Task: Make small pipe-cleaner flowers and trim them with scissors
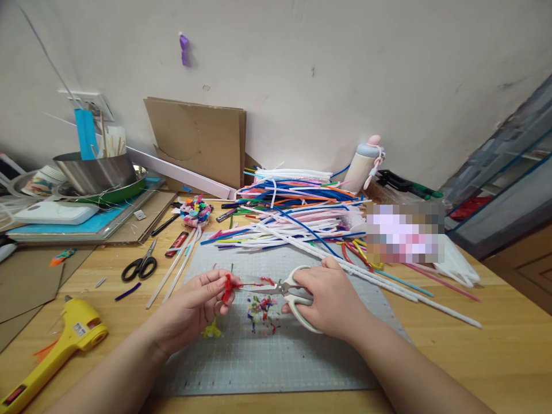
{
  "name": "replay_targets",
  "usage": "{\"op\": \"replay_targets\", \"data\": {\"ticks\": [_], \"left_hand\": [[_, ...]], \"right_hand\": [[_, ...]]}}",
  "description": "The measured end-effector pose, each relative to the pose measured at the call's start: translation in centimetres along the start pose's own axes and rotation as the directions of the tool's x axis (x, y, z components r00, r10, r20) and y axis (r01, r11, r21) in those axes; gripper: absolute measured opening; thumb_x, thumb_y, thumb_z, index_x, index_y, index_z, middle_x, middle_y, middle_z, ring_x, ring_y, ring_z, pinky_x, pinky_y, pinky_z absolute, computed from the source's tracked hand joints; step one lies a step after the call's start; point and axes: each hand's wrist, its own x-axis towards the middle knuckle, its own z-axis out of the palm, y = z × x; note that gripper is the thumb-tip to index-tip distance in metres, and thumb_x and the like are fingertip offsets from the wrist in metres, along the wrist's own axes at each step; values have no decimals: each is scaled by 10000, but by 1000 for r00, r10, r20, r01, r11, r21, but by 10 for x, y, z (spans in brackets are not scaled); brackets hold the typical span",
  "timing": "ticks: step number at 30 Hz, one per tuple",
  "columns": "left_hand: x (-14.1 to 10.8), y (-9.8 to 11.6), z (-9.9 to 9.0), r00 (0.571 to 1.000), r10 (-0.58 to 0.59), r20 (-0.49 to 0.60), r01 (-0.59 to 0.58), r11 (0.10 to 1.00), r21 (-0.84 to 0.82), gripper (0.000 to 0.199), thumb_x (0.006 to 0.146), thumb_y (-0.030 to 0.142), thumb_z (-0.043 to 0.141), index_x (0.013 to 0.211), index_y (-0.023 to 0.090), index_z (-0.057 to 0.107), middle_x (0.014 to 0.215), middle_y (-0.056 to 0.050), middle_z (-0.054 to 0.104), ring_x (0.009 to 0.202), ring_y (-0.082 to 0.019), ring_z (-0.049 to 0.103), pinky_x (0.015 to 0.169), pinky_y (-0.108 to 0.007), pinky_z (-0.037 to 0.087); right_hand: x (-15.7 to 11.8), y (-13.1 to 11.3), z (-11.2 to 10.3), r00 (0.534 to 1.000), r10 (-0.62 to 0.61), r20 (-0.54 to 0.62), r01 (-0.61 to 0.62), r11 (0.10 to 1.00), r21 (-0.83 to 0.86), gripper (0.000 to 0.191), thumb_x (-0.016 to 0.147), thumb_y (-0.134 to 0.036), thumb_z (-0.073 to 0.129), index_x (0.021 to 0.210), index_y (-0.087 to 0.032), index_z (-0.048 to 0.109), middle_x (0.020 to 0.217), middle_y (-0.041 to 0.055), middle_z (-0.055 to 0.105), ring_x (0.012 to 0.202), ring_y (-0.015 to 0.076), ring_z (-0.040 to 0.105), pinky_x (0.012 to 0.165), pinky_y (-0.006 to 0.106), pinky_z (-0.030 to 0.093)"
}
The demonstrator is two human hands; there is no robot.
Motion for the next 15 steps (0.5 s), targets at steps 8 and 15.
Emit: {"op": "replay_targets", "data": {"ticks": [8,15], "left_hand": [[-1,2,1,1000,7,-4,-7,1000,-8,128,736,241,678,796,130,661,782,-33,594,604,-58,499,543,-151,445],[-1,2,0,1000,11,-10,-11,1000,-9,132,741,237,672,807,123,668,775,-29,591,603,-54,494,544,-147,447]], "right_hand": [[-2,1,2,1000,-18,-24,18,1000,-7,280,761,-388,595,635,-190,442,585,-41,563,545,108,417,653,292,212],[-2,2,4,998,-39,-44,39,999,17,273,776,-388,590,623,-190,481,560,-43,577,544,108,443,651,290,213]]}}
